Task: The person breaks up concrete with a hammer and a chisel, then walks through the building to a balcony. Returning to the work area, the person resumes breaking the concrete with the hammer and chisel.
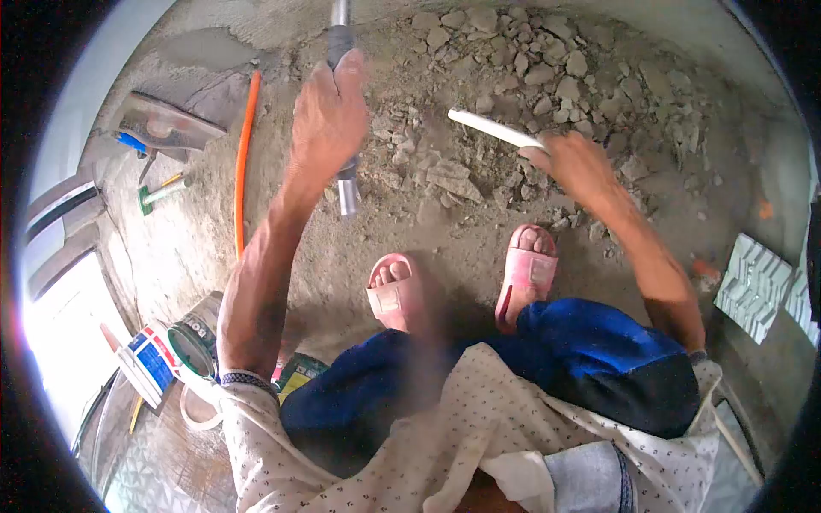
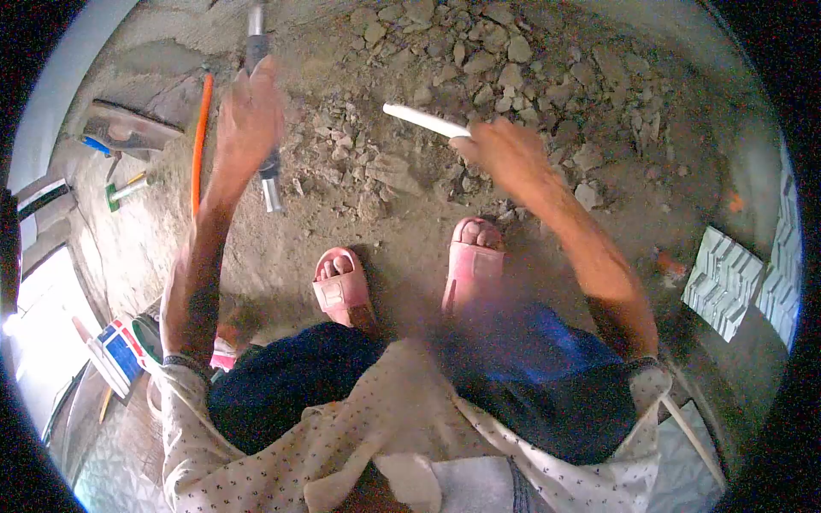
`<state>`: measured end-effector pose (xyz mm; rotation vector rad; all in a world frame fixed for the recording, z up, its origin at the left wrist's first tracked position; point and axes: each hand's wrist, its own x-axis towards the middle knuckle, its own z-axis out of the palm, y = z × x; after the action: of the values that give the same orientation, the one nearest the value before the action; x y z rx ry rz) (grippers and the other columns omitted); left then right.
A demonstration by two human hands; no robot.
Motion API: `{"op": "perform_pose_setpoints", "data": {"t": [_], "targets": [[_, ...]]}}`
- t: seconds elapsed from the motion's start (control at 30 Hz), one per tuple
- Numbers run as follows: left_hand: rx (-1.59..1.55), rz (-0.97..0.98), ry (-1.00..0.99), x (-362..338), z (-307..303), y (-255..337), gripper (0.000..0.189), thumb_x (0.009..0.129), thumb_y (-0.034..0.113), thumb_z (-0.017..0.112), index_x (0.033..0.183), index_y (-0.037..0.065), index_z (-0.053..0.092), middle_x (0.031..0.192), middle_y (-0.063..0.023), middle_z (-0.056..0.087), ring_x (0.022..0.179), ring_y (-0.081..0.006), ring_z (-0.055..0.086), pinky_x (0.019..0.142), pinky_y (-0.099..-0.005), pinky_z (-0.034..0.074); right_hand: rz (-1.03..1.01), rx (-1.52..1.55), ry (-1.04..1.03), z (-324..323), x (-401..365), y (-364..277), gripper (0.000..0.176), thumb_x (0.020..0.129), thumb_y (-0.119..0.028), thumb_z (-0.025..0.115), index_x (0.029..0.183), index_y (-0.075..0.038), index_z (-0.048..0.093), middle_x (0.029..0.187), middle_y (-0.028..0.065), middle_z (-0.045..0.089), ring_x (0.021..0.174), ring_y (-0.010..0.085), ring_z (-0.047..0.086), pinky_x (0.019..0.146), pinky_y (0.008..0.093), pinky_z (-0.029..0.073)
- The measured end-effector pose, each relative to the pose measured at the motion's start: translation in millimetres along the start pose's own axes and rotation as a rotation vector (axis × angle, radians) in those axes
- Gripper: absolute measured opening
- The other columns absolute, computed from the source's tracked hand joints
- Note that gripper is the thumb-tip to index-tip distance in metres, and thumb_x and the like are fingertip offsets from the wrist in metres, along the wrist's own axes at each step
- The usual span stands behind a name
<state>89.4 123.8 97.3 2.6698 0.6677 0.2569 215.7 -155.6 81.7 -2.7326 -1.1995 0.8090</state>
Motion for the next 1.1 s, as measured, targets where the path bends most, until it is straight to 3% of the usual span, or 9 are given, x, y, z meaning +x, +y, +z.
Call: {"op": "perform_pose_setpoints", "data": {"t": [0.13, 0.2, 0.3, 0.47, 0.6, 0.7, 0.9, 1.0, 1.1], "targets": [[0.4, 0.16, -0.377, -37, 34, -14, 0.041, 0.095, 0.033, 0.04, 0.105, -0.004, 0.055, 0.088, -0.0261, 0.057, 0.076, -0.0476, 0.056, 0.07, -0.0538, 0.044, -0.037, -0.017, 0.024, 1, 3, 0, 0.04, 0.089, -0.039, 0.056, 0.082, 0.0, 0.064, 0.071, 0.022, 0.062, 0.068, 0.04, 0.063, 0.061, 0.0479, 0.05], [-0.083, -0.171, -0.731, -34, 15, 8, 0.037, 0.096, 0.029, 0.041, 0.106, -0.005, 0.053, 0.081, -0.0243, 0.056, 0.068, -0.046, 0.055, 0.064, -0.054, 0.043, -0.058, -0.038, 0.042, 2, 3, 1, 0.041, 0.089, -0.039, 0.055, 0.08, 0.0, 0.064, 0.072, 0.02, 0.063, 0.067, 0.0383, 0.064, 0.059, 0.0468, 0.051], [0.058, 0.25, -0.339, -30, 11, -17, 0.043, 0.095, 0.032, 0.044, 0.103, -0.009, 0.052, 0.076, -0.0276, 0.058, 0.073, -0.0458, 0.058, 0.065, -0.0533, 0.045, -0.051, -0.032, 0.036, 2, 3, -4, 0.041, 0.089, -0.039, 0.054, 0.079, 0.0, 0.063, 0.071, 0.0206, 0.063, 0.066, 0.0389, 0.063, 0.059, 0.0473, 0.051], [-0.447, -0.412, -0.141, -17, 23, -6, 0.048, 0.094, 0.039, 0.044, 0.1, -0.008, 0.053, 0.077, -0.0301, 0.059, 0.08, -0.0486, 0.059, 0.072, -0.052, 0.046, -0.031, -0.055, 0.031, -2, 3, -7, 0.044, 0.089, -0.041, 0.054, 0.078, 0.001, 0.063, 0.07, 0.0224, 0.062, 0.067, 0.0393, 0.063, 0.059, 0.0472, 0.051], [-0.146, -0.071, -0.576, -48, 31, -10, 0.047, 0.094, 0.04, 0.044, 0.094, -0.006, 0.055, 0.078, -0.0296, 0.059, 0.079, -0.0495, 0.058, 0.071, -0.0522, 0.046, -0.008, -0.042, -0.007, -5, 4, -9, 0.041, 0.088, -0.04, 0.057, 0.084, 0.0, 0.063, 0.07, 0.0249, 0.061, 0.073, 0.0426, 0.061, 0.064, 0.0492, 0.049], [-0.129, -0.278, -0.588, -29, -2, -1, 0.042, 0.094, 0.037, 0.044, 0.093, -0.003, 0.056, 0.088, -0.0292, 0.06, 0.082, -0.0487, 0.058, 0.072, -0.0524, 0.046, -0.023, -0.041, -0.007, -6, 5, -12, 0.041, 0.088, -0.04, 0.057, 0.083, 0.0, 0.063, 0.071, 0.0248, 0.061, 0.072, 0.0426, 0.061, 0.064, 0.0493, 0.05], [0.006, -0.055, 0.042, -24, 16, -8, 0.032, 0.094, 0.033, 0.046, 0.103, 0.004, 0.055, 0.094, -0.0248, 0.056, 0.085, -0.0455, 0.057, 0.071, -0.0513, 0.046, -0.036, -0.109, 0.014, -9, 5, -14, 0.04, 0.088, -0.038, 0.057, 0.081, 0.0, 0.064, 0.07, 0.0205, 0.063, 0.066, 0.0381, 0.064, 0.059, 0.0462, 0.051], [-0.01, 0.243, -0.466, -67, 52, -34, 0.032, 0.093, 0.033, 0.046, 0.109, 0.006, 0.053, 0.087, -0.0236, 0.053, 0.08, -0.0447, 0.057, 0.071, -0.0518, 0.046, -0.058, -0.104, 0.051, -7, 2, -13, 0.039, 0.088, -0.038, 0.057, 0.081, 0.0, 0.063, 0.069, 0.0207, 0.062, 0.067, 0.0386, 0.063, 0.06, 0.0467, 0.05], [-0.117, 0.023, -0.552, -54, 15, -26, 0.039, 0.093, 0.038, 0.045, 0.102, 0.002, 0.057, 0.086, -0.0261, 0.056, 0.077, -0.0435, 0.058, 0.071, -0.0517, 0.047, -0.07, -0.072, 0.014, -7, 6, -13, 0.037, 0.088, -0.038, 0.057, 0.083, -0.002, 0.062, 0.068, 0.0219, 0.06, 0.07, 0.0402, 0.062, 0.063, 0.0489, 0.049]]}}
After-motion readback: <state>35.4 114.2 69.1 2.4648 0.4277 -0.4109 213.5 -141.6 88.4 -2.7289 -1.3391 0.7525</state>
